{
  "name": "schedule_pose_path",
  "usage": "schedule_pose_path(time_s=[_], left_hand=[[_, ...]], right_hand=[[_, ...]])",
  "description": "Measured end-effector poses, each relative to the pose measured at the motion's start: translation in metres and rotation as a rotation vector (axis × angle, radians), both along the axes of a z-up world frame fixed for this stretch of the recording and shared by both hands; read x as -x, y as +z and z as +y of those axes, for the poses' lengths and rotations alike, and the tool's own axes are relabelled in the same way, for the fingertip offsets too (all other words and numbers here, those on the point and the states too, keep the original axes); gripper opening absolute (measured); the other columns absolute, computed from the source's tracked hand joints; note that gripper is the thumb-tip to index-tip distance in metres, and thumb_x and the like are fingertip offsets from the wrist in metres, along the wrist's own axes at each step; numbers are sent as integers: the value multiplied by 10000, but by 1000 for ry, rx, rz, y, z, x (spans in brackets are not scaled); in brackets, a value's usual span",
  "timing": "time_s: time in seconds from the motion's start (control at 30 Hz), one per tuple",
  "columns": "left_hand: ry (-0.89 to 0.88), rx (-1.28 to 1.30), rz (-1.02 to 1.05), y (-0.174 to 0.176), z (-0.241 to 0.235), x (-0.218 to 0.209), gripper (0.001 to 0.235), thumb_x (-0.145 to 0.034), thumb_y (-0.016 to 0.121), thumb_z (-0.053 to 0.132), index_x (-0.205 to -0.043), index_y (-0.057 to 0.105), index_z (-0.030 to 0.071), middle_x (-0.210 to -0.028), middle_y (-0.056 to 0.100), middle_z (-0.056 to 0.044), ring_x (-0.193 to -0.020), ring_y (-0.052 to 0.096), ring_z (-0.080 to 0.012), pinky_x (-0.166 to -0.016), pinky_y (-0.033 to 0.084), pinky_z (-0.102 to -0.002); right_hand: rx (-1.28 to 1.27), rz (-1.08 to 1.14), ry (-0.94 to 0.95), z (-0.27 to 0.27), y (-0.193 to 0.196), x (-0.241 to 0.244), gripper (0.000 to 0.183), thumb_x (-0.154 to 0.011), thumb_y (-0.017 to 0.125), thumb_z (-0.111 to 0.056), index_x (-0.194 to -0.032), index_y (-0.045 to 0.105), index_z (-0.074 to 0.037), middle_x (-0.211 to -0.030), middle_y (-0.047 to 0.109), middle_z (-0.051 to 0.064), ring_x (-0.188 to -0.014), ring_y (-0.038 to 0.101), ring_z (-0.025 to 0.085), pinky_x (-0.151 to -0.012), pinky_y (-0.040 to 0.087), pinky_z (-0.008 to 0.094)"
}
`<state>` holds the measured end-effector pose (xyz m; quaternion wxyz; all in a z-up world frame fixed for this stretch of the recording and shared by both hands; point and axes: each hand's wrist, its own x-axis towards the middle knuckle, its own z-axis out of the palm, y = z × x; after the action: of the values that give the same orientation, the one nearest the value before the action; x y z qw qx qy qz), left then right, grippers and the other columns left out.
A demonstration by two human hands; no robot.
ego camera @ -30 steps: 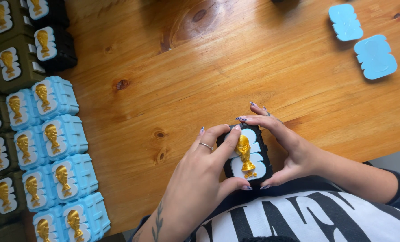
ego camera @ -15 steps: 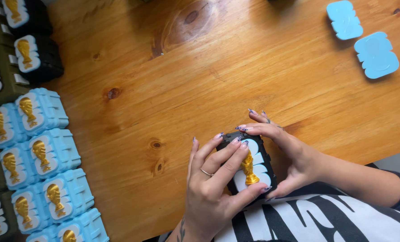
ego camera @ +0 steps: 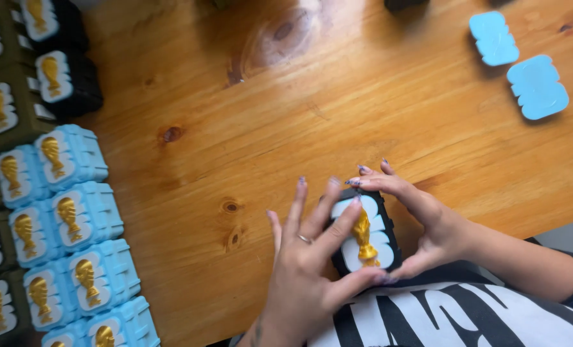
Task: Assembling small plastic trophy cases by inserting foam liners and attaching lids.
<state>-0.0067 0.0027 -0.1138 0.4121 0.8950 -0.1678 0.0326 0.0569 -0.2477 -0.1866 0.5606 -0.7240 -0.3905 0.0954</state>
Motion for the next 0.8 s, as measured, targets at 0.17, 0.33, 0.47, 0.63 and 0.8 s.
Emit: schedule_pose_path(time_s=[0.17,0.33,0.47,0.63,0.8], left_hand=[[-72,576,230,-11,29,-7,958,-866,761,454,-1647,279,178,-1754,166,-177,-1639,121,-338,-1277,153,-528],[-205,1216,551,-27,21,-22,1052,-929,801,266,-1708,100,176,-1582,472,-180,-1468,475,-280,-1231,354,-455],[-164,1273,508,-28,20,-28,1055,-900,809,148,-1707,130,186,-1449,584,-162,-1339,568,-252,-1136,459,-435],[-68,1276,482,-20,20,-27,998,-888,781,69,-1689,196,180,-1358,651,-158,-1249,632,-233,-1036,546,-427],[-57,1266,468,-20,21,-25,976,-889,775,62,-1681,215,173,-1369,642,-174,-1258,634,-230,-1042,551,-430]], right_hand=[[-49,-58,-1,1,27,-12,1091,-657,984,-363,-1524,410,-35,-1566,501,153,-1510,465,313,-1269,348,487],[-183,-156,101,17,60,-40,1053,-679,970,-189,-1539,380,-44,-1606,431,165,-1561,365,328,-1322,274,498],[-177,-168,141,27,75,-50,1047,-686,960,-153,-1547,373,-59,-1629,401,181,-1598,302,335,-1320,265,493],[-177,-117,145,31,77,-48,1060,-685,959,-134,-1558,363,-67,-1659,352,199,-1595,301,320,-1311,274,477],[-139,-163,134,35,84,-46,1069,-673,960,-142,-1555,359,-80,-1648,362,205,-1573,331,330,-1288,309,478]])
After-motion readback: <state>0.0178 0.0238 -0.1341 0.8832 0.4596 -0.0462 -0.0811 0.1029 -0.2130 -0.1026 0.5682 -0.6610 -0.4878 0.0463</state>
